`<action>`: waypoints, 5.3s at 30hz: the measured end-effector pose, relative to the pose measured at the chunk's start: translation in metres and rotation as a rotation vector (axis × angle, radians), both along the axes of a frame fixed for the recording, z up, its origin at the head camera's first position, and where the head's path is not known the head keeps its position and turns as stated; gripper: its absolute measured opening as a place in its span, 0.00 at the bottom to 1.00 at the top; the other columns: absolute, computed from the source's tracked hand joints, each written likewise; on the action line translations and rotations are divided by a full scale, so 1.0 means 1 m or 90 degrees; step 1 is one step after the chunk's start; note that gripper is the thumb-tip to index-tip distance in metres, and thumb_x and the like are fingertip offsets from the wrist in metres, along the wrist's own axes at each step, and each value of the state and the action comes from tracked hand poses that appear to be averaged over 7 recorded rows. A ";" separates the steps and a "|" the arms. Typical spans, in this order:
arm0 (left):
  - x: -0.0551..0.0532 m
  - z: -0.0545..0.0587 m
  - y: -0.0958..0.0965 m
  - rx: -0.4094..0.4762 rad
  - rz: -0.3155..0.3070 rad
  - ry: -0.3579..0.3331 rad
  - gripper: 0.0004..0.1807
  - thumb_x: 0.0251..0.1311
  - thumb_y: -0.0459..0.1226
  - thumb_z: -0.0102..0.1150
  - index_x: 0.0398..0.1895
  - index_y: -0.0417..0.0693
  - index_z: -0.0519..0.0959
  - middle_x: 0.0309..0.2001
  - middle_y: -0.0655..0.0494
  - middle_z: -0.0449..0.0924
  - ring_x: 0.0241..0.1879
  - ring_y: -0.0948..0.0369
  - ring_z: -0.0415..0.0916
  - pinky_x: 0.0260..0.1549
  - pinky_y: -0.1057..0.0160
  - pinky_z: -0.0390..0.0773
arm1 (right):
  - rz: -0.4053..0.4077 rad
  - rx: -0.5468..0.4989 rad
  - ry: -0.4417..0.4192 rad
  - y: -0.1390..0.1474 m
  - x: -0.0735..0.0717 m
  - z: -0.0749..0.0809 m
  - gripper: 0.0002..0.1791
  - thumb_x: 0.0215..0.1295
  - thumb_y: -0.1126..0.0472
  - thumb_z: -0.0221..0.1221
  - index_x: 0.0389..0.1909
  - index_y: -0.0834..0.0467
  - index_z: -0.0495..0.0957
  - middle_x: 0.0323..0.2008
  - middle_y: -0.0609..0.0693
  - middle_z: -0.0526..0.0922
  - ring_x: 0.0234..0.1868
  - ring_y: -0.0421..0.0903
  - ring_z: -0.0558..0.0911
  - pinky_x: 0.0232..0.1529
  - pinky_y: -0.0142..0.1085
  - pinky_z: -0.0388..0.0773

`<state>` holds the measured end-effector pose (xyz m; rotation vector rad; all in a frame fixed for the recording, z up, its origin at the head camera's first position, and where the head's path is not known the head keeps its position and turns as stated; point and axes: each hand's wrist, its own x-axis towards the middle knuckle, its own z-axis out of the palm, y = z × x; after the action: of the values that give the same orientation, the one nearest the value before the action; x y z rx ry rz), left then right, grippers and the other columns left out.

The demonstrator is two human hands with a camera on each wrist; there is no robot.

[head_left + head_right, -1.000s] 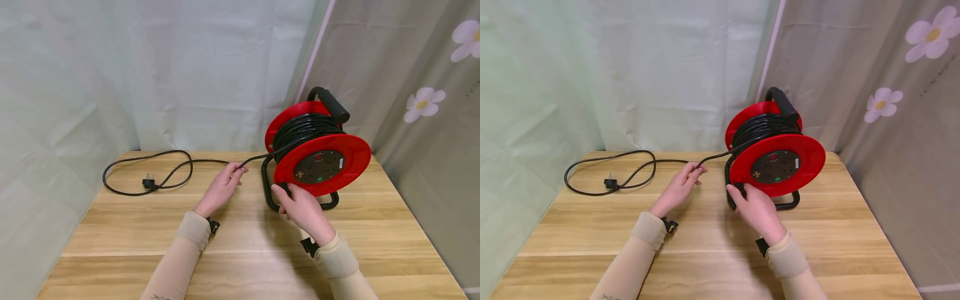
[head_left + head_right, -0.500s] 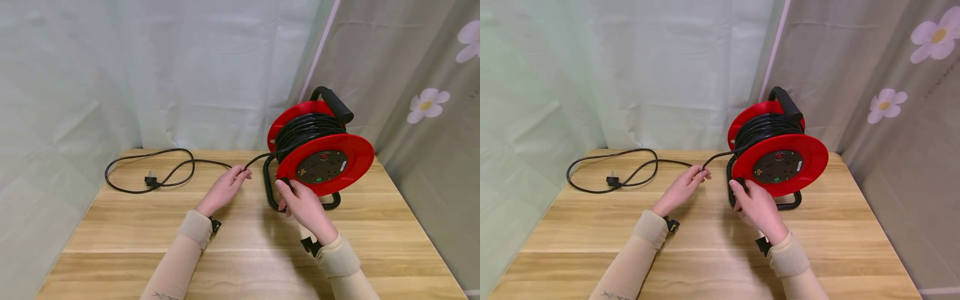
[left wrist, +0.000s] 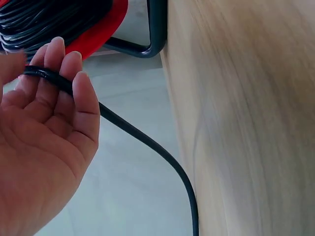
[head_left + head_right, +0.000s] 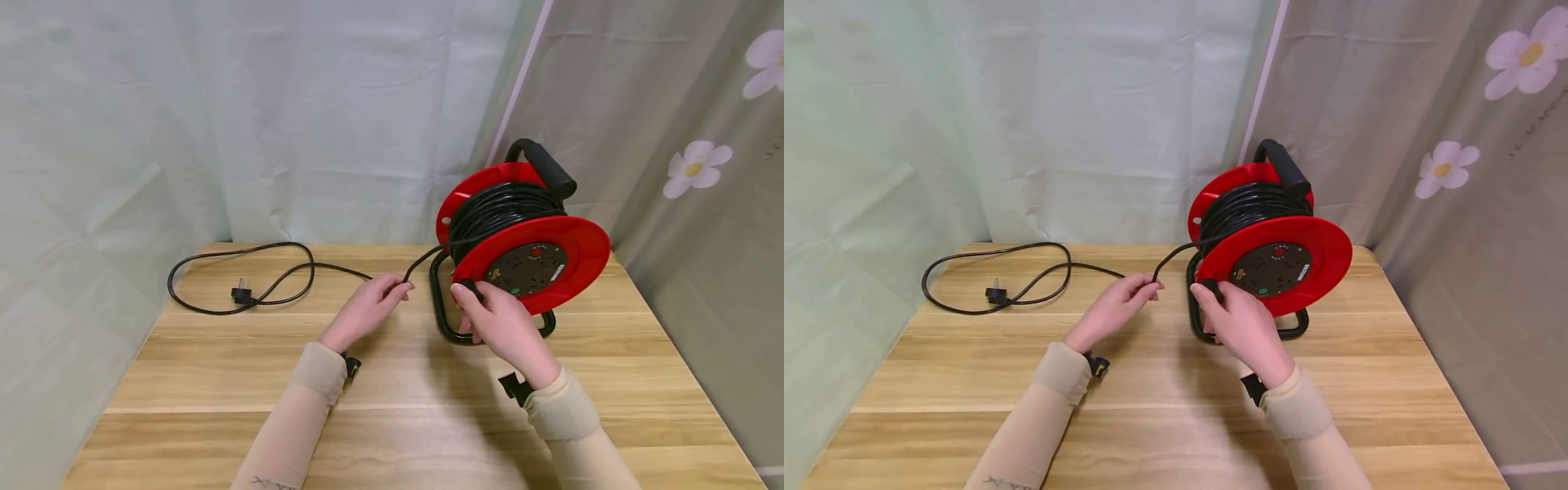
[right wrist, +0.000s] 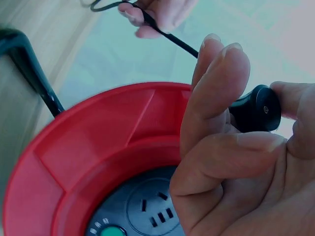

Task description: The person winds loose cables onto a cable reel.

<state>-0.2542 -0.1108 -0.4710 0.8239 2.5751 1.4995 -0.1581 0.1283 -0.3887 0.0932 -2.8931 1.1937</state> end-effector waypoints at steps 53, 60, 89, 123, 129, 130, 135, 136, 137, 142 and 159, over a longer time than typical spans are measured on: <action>-0.003 0.003 0.003 -0.120 -0.034 0.113 0.09 0.77 0.41 0.54 0.50 0.52 0.83 0.50 0.63 0.83 0.55 0.64 0.78 0.58 0.59 0.75 | -0.036 0.095 0.060 0.027 -0.008 0.066 0.35 0.72 0.26 0.44 0.33 0.55 0.76 0.25 0.51 0.83 0.25 0.48 0.82 0.34 0.44 0.77; -0.003 0.004 0.005 -0.122 -0.042 0.120 0.10 0.78 0.39 0.54 0.52 0.50 0.83 0.51 0.61 0.83 0.56 0.63 0.78 0.59 0.58 0.76 | -0.035 0.108 0.071 0.035 -0.008 0.072 0.34 0.73 0.27 0.43 0.33 0.55 0.76 0.24 0.50 0.82 0.25 0.49 0.82 0.32 0.44 0.76; -0.007 -0.007 -0.008 -0.224 0.097 0.159 0.10 0.73 0.29 0.57 0.53 0.42 0.83 0.48 0.48 0.83 0.49 0.51 0.80 0.52 0.52 0.79 | -0.029 0.112 0.084 0.047 -0.008 0.081 0.33 0.74 0.29 0.44 0.35 0.56 0.76 0.25 0.51 0.83 0.26 0.51 0.82 0.31 0.44 0.79; -0.010 -0.004 -0.040 -0.319 0.201 0.080 0.15 0.75 0.36 0.56 0.60 0.49 0.84 0.53 0.46 0.85 0.54 0.43 0.80 0.55 0.44 0.77 | -0.089 0.146 0.100 0.067 -0.007 0.093 0.36 0.74 0.27 0.39 0.35 0.56 0.77 0.25 0.50 0.84 0.28 0.50 0.81 0.32 0.45 0.72; -0.011 -0.002 -0.040 -0.323 0.189 0.076 0.15 0.75 0.37 0.57 0.59 0.50 0.85 0.54 0.49 0.85 0.56 0.45 0.79 0.57 0.46 0.77 | -0.088 0.155 0.093 0.071 -0.007 0.093 0.36 0.75 0.29 0.38 0.35 0.56 0.77 0.25 0.50 0.83 0.28 0.50 0.80 0.32 0.45 0.71; -0.011 -0.001 -0.039 -0.321 0.187 0.075 0.15 0.75 0.37 0.57 0.59 0.50 0.85 0.54 0.49 0.85 0.56 0.46 0.79 0.57 0.46 0.77 | -0.090 0.155 0.093 0.072 -0.007 0.093 0.36 0.75 0.29 0.38 0.35 0.56 0.77 0.25 0.50 0.83 0.28 0.50 0.80 0.32 0.45 0.71; -0.011 0.002 -0.038 -0.313 0.181 0.083 0.13 0.74 0.36 0.56 0.55 0.49 0.86 0.50 0.50 0.87 0.51 0.48 0.82 0.53 0.48 0.79 | -0.102 0.155 0.097 0.076 -0.004 0.093 0.35 0.75 0.29 0.38 0.35 0.55 0.77 0.26 0.50 0.83 0.29 0.51 0.80 0.33 0.45 0.70; -0.011 0.003 -0.038 -0.311 0.180 0.085 0.13 0.74 0.36 0.56 0.55 0.49 0.87 0.49 0.50 0.87 0.50 0.49 0.82 0.52 0.49 0.79 | -0.105 0.155 0.098 0.077 -0.004 0.094 0.35 0.75 0.29 0.38 0.35 0.55 0.77 0.26 0.51 0.84 0.29 0.52 0.80 0.33 0.45 0.70; -0.011 0.004 -0.038 -0.308 0.178 0.089 0.13 0.74 0.35 0.56 0.54 0.49 0.87 0.48 0.50 0.87 0.48 0.50 0.83 0.51 0.49 0.80 | -0.108 0.155 0.098 0.077 -0.004 0.094 0.36 0.75 0.28 0.38 0.35 0.55 0.77 0.26 0.51 0.84 0.29 0.52 0.80 0.34 0.45 0.71; -0.011 0.006 -0.037 -0.290 0.174 0.111 0.13 0.74 0.35 0.56 0.54 0.47 0.87 0.47 0.50 0.87 0.47 0.52 0.84 0.49 0.51 0.81 | -0.120 0.155 0.099 0.081 -0.002 0.095 0.37 0.73 0.27 0.37 0.35 0.54 0.77 0.26 0.52 0.84 0.31 0.53 0.80 0.36 0.45 0.70; -0.007 0.014 -0.037 -0.279 0.174 0.123 0.13 0.76 0.40 0.56 0.55 0.50 0.86 0.46 0.50 0.86 0.42 0.54 0.82 0.45 0.52 0.81 | -0.162 0.154 0.085 0.101 -0.003 0.091 0.37 0.74 0.28 0.34 0.37 0.54 0.78 0.26 0.52 0.85 0.35 0.54 0.78 0.34 0.44 0.68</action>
<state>-0.2613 -0.1480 -0.4570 0.6044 3.0926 0.8669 -0.1607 0.2290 -0.2976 -0.1815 -2.8114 0.7660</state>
